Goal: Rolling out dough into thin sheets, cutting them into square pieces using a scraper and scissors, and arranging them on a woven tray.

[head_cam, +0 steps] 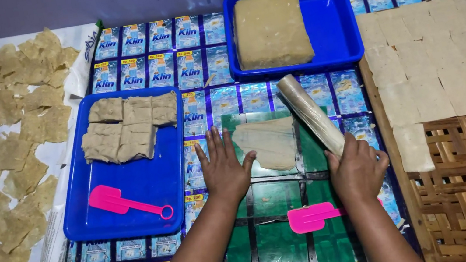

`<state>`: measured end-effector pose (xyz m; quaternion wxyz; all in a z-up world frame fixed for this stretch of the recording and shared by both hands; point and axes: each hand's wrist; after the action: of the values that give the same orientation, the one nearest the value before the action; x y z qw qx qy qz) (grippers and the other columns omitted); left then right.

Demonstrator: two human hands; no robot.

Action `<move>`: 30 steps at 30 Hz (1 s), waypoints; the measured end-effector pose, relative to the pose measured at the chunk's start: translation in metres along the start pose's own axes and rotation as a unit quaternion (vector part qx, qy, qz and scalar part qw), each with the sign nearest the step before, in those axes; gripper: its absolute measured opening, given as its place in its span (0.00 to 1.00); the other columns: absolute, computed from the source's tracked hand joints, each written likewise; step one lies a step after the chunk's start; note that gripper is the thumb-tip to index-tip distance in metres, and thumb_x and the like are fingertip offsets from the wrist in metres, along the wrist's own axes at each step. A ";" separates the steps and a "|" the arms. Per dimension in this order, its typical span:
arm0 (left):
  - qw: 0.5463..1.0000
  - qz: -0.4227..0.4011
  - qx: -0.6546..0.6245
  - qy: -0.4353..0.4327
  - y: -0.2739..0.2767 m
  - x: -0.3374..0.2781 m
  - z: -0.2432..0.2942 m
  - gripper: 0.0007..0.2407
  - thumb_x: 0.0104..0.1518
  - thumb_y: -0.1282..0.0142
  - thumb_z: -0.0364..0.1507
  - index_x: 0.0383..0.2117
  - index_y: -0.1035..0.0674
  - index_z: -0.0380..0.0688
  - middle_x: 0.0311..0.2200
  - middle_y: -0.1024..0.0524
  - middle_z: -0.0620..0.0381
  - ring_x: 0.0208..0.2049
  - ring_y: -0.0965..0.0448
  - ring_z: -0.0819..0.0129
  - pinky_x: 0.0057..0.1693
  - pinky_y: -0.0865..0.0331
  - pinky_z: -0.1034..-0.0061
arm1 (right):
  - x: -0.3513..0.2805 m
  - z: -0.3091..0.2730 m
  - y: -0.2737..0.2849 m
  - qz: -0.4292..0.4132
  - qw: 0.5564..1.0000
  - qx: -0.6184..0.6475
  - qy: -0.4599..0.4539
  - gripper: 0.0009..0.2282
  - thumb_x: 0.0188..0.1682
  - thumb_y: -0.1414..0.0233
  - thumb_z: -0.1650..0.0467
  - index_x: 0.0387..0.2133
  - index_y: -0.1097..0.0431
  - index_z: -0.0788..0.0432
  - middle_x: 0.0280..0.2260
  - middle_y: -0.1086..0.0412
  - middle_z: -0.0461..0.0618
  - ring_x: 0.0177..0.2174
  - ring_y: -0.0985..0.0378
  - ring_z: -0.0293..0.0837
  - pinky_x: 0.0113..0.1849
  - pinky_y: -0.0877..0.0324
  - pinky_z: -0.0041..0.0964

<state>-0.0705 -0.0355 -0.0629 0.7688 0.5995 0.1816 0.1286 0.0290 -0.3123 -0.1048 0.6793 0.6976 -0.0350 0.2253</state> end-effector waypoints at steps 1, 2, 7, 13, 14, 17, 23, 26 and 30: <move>1.000 -0.001 0.000 -0.003 0.001 -0.001 0.005 0.39 0.63 0.73 0.59 0.71 0.50 0.40 0.73 0.58 0.37 0.75 0.65 0.47 0.72 0.84 0.44 | 0.001 -0.003 0.007 -0.001 1.000 -0.001 -0.003 0.32 0.41 0.39 0.52 0.58 0.36 0.50 0.39 0.31 0.44 0.42 0.25 0.44 0.53 0.41 0.51; 0.999 -0.007 -0.002 -0.034 0.002 -0.001 0.011 0.40 0.62 0.72 0.60 0.71 0.48 0.39 0.73 0.56 0.36 0.75 0.63 0.46 0.72 0.82 0.43 | 0.002 -0.006 0.015 0.011 1.000 0.005 0.004 0.31 0.40 0.38 0.53 0.56 0.34 0.51 0.38 0.31 0.45 0.41 0.24 0.45 0.52 0.39 0.51; 0.983 -0.024 -0.124 -0.131 0.017 -0.004 0.028 0.34 0.65 0.72 0.54 0.73 0.52 0.49 0.74 0.58 0.40 0.75 0.63 0.46 0.72 0.77 0.43 | 0.001 -0.012 0.022 0.034 0.999 -0.005 0.009 0.30 0.39 0.38 0.53 0.54 0.33 0.51 0.36 0.30 0.44 0.39 0.24 0.45 0.49 0.36 0.47; 0.995 0.047 -0.076 0.032 -0.002 0.017 0.011 0.34 0.68 0.72 0.52 0.72 0.53 0.39 0.73 0.60 0.36 0.75 0.65 0.45 0.71 0.80 0.43 | 0.001 -0.012 0.020 0.043 0.999 -0.009 0.010 0.30 0.39 0.39 0.53 0.54 0.32 0.51 0.36 0.31 0.43 0.38 0.24 0.44 0.46 0.33 0.45; 0.998 0.022 -0.060 0.018 0.000 0.018 0.015 0.34 0.67 0.73 0.53 0.72 0.52 0.39 0.73 0.59 0.37 0.75 0.64 0.46 0.71 0.82 0.43 | 0.000 -0.012 0.020 0.050 0.999 -0.010 0.011 0.30 0.39 0.38 0.53 0.53 0.32 0.51 0.36 0.31 0.43 0.38 0.24 0.44 0.46 0.33 0.45; 0.998 -0.008 -0.057 -0.011 0.002 0.019 0.035 0.36 0.66 0.73 0.55 0.72 0.52 0.39 0.74 0.59 0.38 0.75 0.65 0.47 0.72 0.82 0.44 | 0.001 -0.013 0.020 0.064 0.998 -0.015 0.013 0.29 0.38 0.38 0.54 0.52 0.31 0.51 0.35 0.31 0.43 0.37 0.24 0.44 0.46 0.33 0.44; 0.991 -0.008 -0.102 -0.081 -0.005 0.012 0.059 0.34 0.67 0.71 0.52 0.73 0.54 0.41 0.74 0.63 0.37 0.75 0.67 0.44 0.72 0.78 0.42 | 0.000 -0.013 0.018 0.078 0.997 -0.025 0.016 0.28 0.39 0.39 0.53 0.52 0.31 0.50 0.35 0.32 0.42 0.37 0.25 0.42 0.45 0.33 0.43; 0.982 -0.012 -0.152 -0.110 0.000 0.009 0.055 0.32 0.68 0.72 0.50 0.74 0.57 0.45 0.75 0.65 0.42 0.75 0.70 0.46 0.71 0.81 0.42 | 0.000 -0.012 0.020 0.059 0.998 -0.007 0.014 0.28 0.40 0.39 0.54 0.54 0.32 0.51 0.36 0.32 0.43 0.38 0.25 0.44 0.46 0.33 0.44; 0.948 0.108 -0.293 -0.064 0.031 0.004 0.038 0.29 0.67 0.78 0.46 0.73 0.54 0.46 0.75 0.61 0.47 0.75 0.67 0.51 0.72 0.81 0.45 | 0.010 -0.001 0.025 -0.015 0.996 0.084 0.000 0.28 0.43 0.40 0.54 0.56 0.33 0.51 0.39 0.31 0.47 0.43 0.25 0.50 0.51 0.38 0.54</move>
<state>-0.0502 -0.0591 -0.0255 0.9019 0.3713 0.0205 0.2198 0.0291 -0.3102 -0.0777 0.6213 0.7529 -0.0057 0.2170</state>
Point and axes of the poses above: each hand's wrist, its own x-axis towards the middle knuckle, its own y-axis out of the back of the hand, z = x × y
